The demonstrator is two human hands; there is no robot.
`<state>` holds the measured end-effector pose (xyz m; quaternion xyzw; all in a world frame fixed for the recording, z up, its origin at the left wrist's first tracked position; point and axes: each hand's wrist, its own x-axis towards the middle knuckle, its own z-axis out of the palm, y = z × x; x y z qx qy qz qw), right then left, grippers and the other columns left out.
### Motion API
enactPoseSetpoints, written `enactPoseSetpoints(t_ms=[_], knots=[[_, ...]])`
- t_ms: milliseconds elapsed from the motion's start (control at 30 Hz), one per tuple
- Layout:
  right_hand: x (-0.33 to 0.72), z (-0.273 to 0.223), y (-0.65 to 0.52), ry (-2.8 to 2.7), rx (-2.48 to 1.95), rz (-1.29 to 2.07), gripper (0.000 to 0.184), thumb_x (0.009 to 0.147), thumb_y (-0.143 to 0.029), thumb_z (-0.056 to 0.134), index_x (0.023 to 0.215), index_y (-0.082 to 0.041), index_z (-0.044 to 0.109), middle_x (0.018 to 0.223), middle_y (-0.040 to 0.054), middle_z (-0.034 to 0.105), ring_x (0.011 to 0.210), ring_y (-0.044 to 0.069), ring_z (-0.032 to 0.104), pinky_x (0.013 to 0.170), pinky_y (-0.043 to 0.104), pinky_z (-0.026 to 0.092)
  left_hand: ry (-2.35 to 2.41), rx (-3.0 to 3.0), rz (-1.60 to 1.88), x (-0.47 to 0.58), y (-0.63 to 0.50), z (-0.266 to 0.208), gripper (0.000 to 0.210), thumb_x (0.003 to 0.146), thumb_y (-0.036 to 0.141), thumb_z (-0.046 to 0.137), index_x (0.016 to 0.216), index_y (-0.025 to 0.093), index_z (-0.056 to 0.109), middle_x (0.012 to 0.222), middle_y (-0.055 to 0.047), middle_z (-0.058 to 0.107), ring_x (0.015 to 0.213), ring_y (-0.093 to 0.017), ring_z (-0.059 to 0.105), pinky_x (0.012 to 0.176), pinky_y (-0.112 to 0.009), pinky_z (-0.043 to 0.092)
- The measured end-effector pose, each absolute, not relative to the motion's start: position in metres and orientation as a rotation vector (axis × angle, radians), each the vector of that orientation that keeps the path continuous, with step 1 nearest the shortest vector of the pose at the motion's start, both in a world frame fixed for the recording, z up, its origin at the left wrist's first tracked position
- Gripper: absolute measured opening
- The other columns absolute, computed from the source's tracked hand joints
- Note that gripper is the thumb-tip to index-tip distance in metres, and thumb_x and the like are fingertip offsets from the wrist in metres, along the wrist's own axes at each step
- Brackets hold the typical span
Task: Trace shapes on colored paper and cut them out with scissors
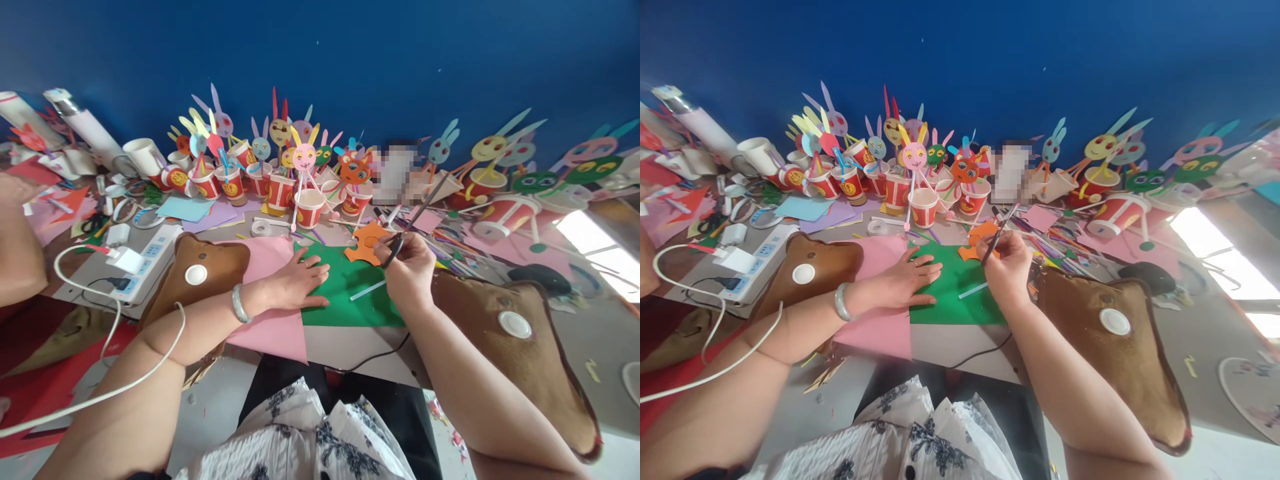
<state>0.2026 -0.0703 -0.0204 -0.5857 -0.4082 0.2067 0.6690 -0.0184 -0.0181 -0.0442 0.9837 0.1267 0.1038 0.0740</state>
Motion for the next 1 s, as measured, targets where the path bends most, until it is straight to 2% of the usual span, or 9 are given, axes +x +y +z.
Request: enactPoseSetpoints(t_ms=[100, 167, 267, 333, 467, 667, 800, 1000], knots=[[0.201, -0.024, -0.069, -0.954, -1.318, 0.511, 0.031, 0.06, -0.025, 0.081, 0.064, -0.021, 0.051, 0.072, -0.0012, 0.068, 0.068, 0.016, 0.065, 0.065, 0.029, 0.052, 0.4, 2.938, 0.325, -0.017, -0.016, -0.044, 0.047, 0.092, 0.056, 0.052, 0.115, 0.017, 0.063, 0.133, -0.014, 0.06, 0.127, -0.033, 0.047, 0.113, -0.057, 0.019], [0.2, -0.026, -0.069, -0.973, -1.334, 0.525, 0.03, 0.06, -0.025, 0.08, 0.063, -0.021, 0.051, 0.072, -0.0007, 0.068, 0.068, 0.016, 0.065, 0.065, 0.03, 0.052, 0.523, 2.903, 0.4, -0.017, -0.012, -0.041, 0.041, 0.095, 0.052, 0.049, 0.111, 0.017, 0.065, 0.131, -0.012, 0.062, 0.125, -0.03, 0.049, 0.113, -0.054, 0.019], [0.198, -0.026, -0.069, -0.994, -1.365, 0.53, 0.029, 0.061, -0.026, 0.08, 0.064, -0.021, 0.052, 0.072, -0.0005, 0.069, 0.071, 0.017, 0.066, 0.068, 0.031, 0.053, 0.81, 2.807, 0.566, -0.019, -0.003, -0.034, 0.032, 0.099, 0.037, 0.044, 0.101, 0.016, 0.068, 0.116, -0.01, 0.069, 0.112, -0.024, 0.057, 0.11, -0.048, 0.024], [0.197, -0.027, -0.069, -1.003, -1.375, 0.538, 0.028, 0.062, -0.026, 0.079, 0.064, -0.021, 0.052, 0.073, -0.0003, 0.069, 0.072, 0.017, 0.067, 0.069, 0.031, 0.053, 0.95, 2.77, 0.641, -0.021, 0.003, -0.032, 0.026, 0.096, 0.03, 0.048, 0.096, 0.015, 0.068, 0.102, -0.009, 0.071, 0.101, -0.023, 0.06, 0.102, -0.044, 0.031], [0.195, -0.033, -0.067, -0.995, -1.375, 0.61, 0.027, 0.062, -0.026, 0.077, 0.063, -0.021, 0.051, 0.072, -0.0003, 0.069, 0.068, 0.016, 0.065, 0.066, 0.029, 0.051, 0.877, 2.793, 0.545, -0.022, 0.005, -0.036, 0.023, 0.093, 0.025, 0.048, 0.085, 0.015, 0.068, 0.083, -0.006, 0.07, 0.082, -0.02, 0.06, 0.094, -0.04, 0.033], [0.193, -0.042, -0.063, -0.97, -1.386, 0.678, 0.033, 0.058, -0.029, 0.082, 0.062, -0.021, 0.051, 0.072, 0.0006, 0.069, 0.065, 0.015, 0.063, 0.059, 0.026, 0.048, 0.753, 2.848, 0.393, -0.019, 0.001, -0.039, 0.024, 0.092, 0.024, 0.047, 0.084, 0.015, 0.068, 0.087, -0.007, 0.07, 0.083, -0.02, 0.059, 0.089, -0.038, 0.032], [0.192, -0.04, -0.065, -0.992, -1.393, 0.672, 0.035, 0.055, -0.032, 0.086, 0.061, -0.021, 0.053, 0.07, -0.0001, 0.068, 0.064, 0.015, 0.062, 0.061, 0.028, 0.049, 0.765, 2.875, 0.351, -0.02, 0.001, -0.035, 0.027, 0.093, 0.025, 0.045, 0.082, 0.015, 0.068, 0.087, -0.008, 0.07, 0.082, -0.02, 0.06, 0.086, -0.038, 0.033], [0.191, -0.037, -0.071, -1.084, -1.347, 0.719, 0.034, 0.057, -0.032, 0.086, 0.063, -0.021, 0.054, 0.076, 0.0017, 0.071, 0.068, 0.016, 0.065, 0.064, 0.029, 0.052, 0.792, 2.803, 0.405, -0.021, 0.003, -0.033, 0.025, 0.091, 0.021, 0.047, 0.076, 0.015, 0.066, 0.082, -0.008, 0.068, 0.078, -0.019, 0.059, 0.086, -0.038, 0.036]])
